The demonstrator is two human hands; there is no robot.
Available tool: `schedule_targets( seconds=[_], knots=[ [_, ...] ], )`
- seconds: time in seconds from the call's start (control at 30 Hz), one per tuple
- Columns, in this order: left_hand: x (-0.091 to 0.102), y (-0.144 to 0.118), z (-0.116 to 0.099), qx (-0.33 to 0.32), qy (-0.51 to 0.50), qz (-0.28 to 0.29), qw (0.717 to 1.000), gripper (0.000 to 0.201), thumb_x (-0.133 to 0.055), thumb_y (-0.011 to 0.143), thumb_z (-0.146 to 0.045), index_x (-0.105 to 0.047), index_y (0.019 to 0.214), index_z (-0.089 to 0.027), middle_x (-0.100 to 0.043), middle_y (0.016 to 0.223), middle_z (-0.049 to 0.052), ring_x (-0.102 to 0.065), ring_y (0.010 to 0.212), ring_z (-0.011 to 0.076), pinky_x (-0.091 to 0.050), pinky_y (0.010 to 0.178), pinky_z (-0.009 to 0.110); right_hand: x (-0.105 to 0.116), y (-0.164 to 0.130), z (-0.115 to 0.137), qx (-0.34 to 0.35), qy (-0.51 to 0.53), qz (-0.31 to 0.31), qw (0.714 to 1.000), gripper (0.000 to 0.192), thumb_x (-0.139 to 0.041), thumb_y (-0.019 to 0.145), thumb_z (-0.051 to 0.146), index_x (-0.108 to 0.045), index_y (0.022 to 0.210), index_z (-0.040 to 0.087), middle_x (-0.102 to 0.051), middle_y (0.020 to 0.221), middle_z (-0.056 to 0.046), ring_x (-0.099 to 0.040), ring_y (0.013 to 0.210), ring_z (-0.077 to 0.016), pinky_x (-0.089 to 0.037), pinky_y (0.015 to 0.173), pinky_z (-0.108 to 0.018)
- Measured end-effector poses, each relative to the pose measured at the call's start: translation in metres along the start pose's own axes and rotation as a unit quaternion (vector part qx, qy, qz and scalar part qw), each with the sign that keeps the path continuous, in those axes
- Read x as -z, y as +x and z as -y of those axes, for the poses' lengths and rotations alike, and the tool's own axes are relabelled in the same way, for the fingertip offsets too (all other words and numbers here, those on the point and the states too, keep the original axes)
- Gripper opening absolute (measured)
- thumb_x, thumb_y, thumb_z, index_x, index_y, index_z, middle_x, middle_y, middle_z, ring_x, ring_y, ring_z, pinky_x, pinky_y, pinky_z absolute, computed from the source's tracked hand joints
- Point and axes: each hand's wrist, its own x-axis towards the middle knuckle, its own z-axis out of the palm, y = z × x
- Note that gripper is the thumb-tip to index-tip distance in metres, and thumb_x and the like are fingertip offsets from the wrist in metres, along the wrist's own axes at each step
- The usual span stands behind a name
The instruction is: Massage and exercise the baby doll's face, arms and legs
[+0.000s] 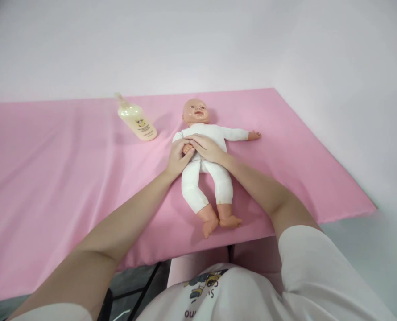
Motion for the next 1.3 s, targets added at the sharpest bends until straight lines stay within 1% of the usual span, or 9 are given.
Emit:
schedule_targets(
  seconds=[0.2, 0.33, 0.43, 0.5, 0.6, 0.73, 0.9, 1.1, 1.3],
  knots=[
    [0.003, 0.0003, -0.005, -0.017, -0.023, -0.002, 1.0, 0.04, -0.041, 0.107, -0.056, -0.066, 0.103, -0.025, -0.075, 0.105, 0.008, -0.068, 0.101, 0.0271, -0.052, 0.098, 0.048, 0.0003, -0.0003, 0.0005, -0.007, 0.004, 0.003, 1.0, 0.035, -0.039, 0.109, 0.034, -0.067, 0.125, 0.021, -0.073, 0.13, -0.01, -0.066, 0.123, -0.0228, -0.049, 0.117, -0.043],
    [0.0029, 0.0007, -0.0062, -0.018, -0.027, -0.006, 0.999, 0.05, -0.035, 0.107, -0.063, -0.066, 0.101, -0.025, -0.075, 0.1, 0.008, -0.068, 0.098, 0.0266, -0.053, 0.096, 0.047, 0.0011, -0.0003, 0.0029, -0.015, 0.01, 0.001, 1.0, 0.032, -0.041, 0.108, 0.032, -0.068, 0.123, 0.023, -0.073, 0.128, -0.009, -0.066, 0.12, -0.0229, -0.05, 0.117, -0.044],
    [0.0016, 0.0006, -0.0054, -0.015, -0.042, -0.011, 0.999, 0.059, -0.025, 0.108, -0.065, -0.066, 0.099, -0.025, -0.074, 0.093, 0.008, -0.068, 0.092, 0.0253, -0.054, 0.094, 0.046, 0.0017, 0.0, 0.0051, -0.03, 0.01, 0.003, 1.0, 0.031, -0.042, 0.107, 0.03, -0.069, 0.12, 0.025, -0.073, 0.126, -0.008, -0.066, 0.118, -0.0225, -0.05, 0.117, -0.042],
    [0.0008, 0.0002, -0.0049, -0.014, -0.05, -0.02, 0.998, 0.063, -0.02, 0.109, -0.065, -0.067, 0.1, -0.025, -0.074, 0.094, 0.008, -0.068, 0.093, 0.0249, -0.054, 0.094, 0.045, 0.0016, 0.0004, 0.0052, -0.031, 0.008, 0.006, 0.999, 0.031, -0.042, 0.106, 0.03, -0.069, 0.119, 0.025, -0.073, 0.125, -0.007, -0.066, 0.117, -0.0223, -0.05, 0.117, -0.042],
    [0.0003, -0.0008, -0.005, -0.018, -0.051, -0.031, 0.998, 0.065, -0.019, 0.109, -0.065, -0.068, 0.102, -0.024, -0.076, 0.099, 0.009, -0.069, 0.097, 0.025, -0.054, 0.097, 0.046, 0.0007, 0.0011, 0.0031, -0.015, 0.008, 0.003, 1.0, 0.032, -0.04, 0.105, 0.03, -0.068, 0.119, 0.022, -0.073, 0.125, -0.009, -0.066, 0.117, -0.0223, -0.051, 0.116, -0.042],
    [0.0005, -0.0016, -0.0059, -0.018, -0.055, -0.038, 0.998, 0.065, -0.019, 0.11, -0.063, -0.069, 0.103, -0.023, -0.076, 0.099, 0.01, -0.069, 0.097, 0.0247, -0.054, 0.097, 0.045, -0.0002, 0.0013, 0.0002, -0.002, 0.014, 0.0, 1.0, 0.032, -0.04, 0.105, 0.03, -0.067, 0.119, 0.02, -0.073, 0.124, -0.011, -0.066, 0.116, -0.0224, -0.051, 0.115, -0.043],
    [0.0, -0.0021, -0.0049, -0.008, -0.051, -0.032, 0.998, 0.065, -0.019, 0.11, -0.063, -0.07, 0.104, -0.024, -0.077, 0.101, 0.01, -0.07, 0.1, 0.0249, -0.054, 0.1, 0.046, 0.0, 0.001, 0.0006, -0.012, 0.016, -0.002, 1.0, 0.03, -0.042, 0.104, 0.029, -0.069, 0.118, 0.024, -0.073, 0.122, -0.008, -0.067, 0.115, -0.0224, -0.051, 0.116, -0.042],
    [-0.0003, -0.0033, -0.0032, -0.001, -0.043, -0.036, 0.998, 0.065, -0.019, 0.11, -0.063, -0.07, 0.107, -0.023, -0.078, 0.108, 0.011, -0.07, 0.106, 0.0247, -0.053, 0.104, 0.046, -0.0003, 0.0012, 0.0012, -0.002, 0.03, -0.01, 1.0, 0.031, -0.043, 0.103, 0.028, -0.071, 0.118, 0.023, -0.074, 0.12, -0.009, -0.067, 0.114, -0.0255, -0.052, 0.114, -0.049],
    [-0.0003, -0.0038, -0.0036, 0.005, -0.038, -0.037, 0.999, 0.065, -0.019, 0.111, -0.062, -0.07, 0.108, -0.022, -0.078, 0.11, 0.011, -0.07, 0.108, 0.0243, -0.053, 0.106, 0.046, -0.0001, 0.0009, 0.0016, -0.017, 0.034, -0.009, 0.999, 0.028, -0.045, 0.103, 0.028, -0.071, 0.114, 0.026, -0.074, 0.12, -0.006, -0.067, 0.114, -0.0239, -0.053, 0.115, -0.045]
  ],
)
